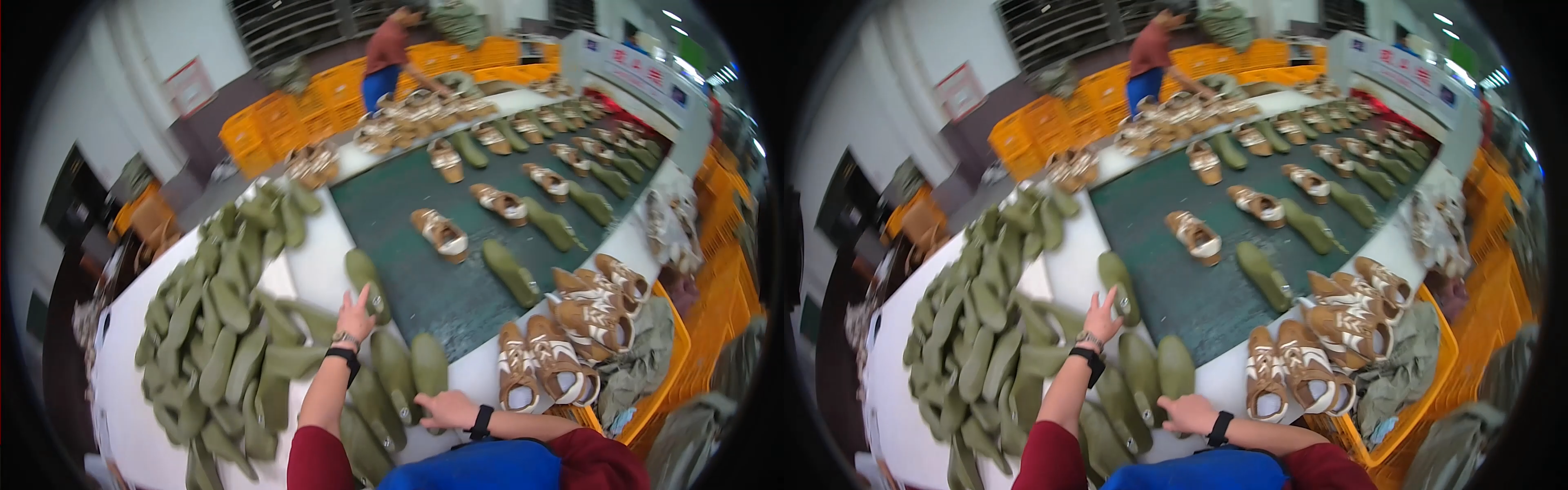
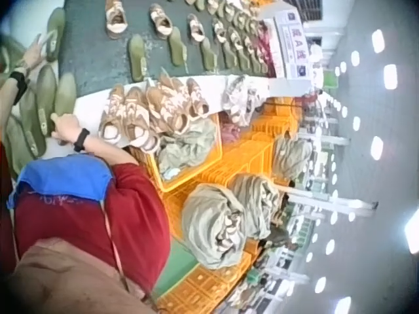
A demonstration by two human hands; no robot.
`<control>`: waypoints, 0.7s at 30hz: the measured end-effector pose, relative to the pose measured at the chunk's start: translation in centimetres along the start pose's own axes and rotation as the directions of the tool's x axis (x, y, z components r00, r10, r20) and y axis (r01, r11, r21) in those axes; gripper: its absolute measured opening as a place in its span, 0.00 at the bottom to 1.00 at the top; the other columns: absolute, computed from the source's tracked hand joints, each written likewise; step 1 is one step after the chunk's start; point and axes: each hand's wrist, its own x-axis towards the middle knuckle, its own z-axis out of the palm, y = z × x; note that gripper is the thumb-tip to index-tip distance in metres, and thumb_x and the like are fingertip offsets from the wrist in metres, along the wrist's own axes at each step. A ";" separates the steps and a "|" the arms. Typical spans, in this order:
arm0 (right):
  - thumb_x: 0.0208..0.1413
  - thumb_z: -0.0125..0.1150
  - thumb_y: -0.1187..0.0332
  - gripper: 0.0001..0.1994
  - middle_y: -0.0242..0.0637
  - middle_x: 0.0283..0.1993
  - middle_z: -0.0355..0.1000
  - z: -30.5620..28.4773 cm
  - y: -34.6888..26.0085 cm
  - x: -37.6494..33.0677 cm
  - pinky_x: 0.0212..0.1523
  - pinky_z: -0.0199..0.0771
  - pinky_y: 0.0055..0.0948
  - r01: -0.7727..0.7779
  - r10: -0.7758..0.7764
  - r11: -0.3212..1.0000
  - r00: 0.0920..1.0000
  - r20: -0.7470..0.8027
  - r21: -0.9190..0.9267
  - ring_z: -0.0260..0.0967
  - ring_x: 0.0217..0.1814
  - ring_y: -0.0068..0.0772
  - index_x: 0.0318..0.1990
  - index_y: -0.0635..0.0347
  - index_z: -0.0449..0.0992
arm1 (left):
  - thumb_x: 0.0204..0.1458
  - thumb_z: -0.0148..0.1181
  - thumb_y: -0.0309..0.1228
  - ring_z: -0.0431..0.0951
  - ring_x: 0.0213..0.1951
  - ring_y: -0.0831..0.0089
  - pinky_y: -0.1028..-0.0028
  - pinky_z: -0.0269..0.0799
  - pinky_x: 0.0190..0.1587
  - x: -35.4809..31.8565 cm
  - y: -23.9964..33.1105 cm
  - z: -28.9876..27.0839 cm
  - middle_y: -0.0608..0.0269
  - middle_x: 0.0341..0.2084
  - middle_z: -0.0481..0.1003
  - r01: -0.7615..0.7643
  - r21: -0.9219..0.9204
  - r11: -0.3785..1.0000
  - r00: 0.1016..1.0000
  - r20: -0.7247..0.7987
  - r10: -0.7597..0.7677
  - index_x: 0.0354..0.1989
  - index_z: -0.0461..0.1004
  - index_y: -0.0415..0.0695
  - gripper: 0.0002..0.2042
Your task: Sorting and organizing green shoe lasts/molds and finished shoe uppers on a factory workbench.
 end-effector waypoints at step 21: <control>0.43 0.61 0.53 0.26 0.46 0.22 0.70 0.9 -0.3 -0.5 0.24 0.66 0.44 0.183 -0.182 0.983 0.982 -0.043 0.024 0.69 0.25 0.50 0.48 0.54 0.65 | 0.38 0.54 0.62 0.55 0.60 0.48 0.49 0.48 0.60 3.1 -5.8 2.3 0.51 0.59 0.57 0.086 0.422 0.903 0.779 0.536 -0.324 0.58 0.61 0.54 0.39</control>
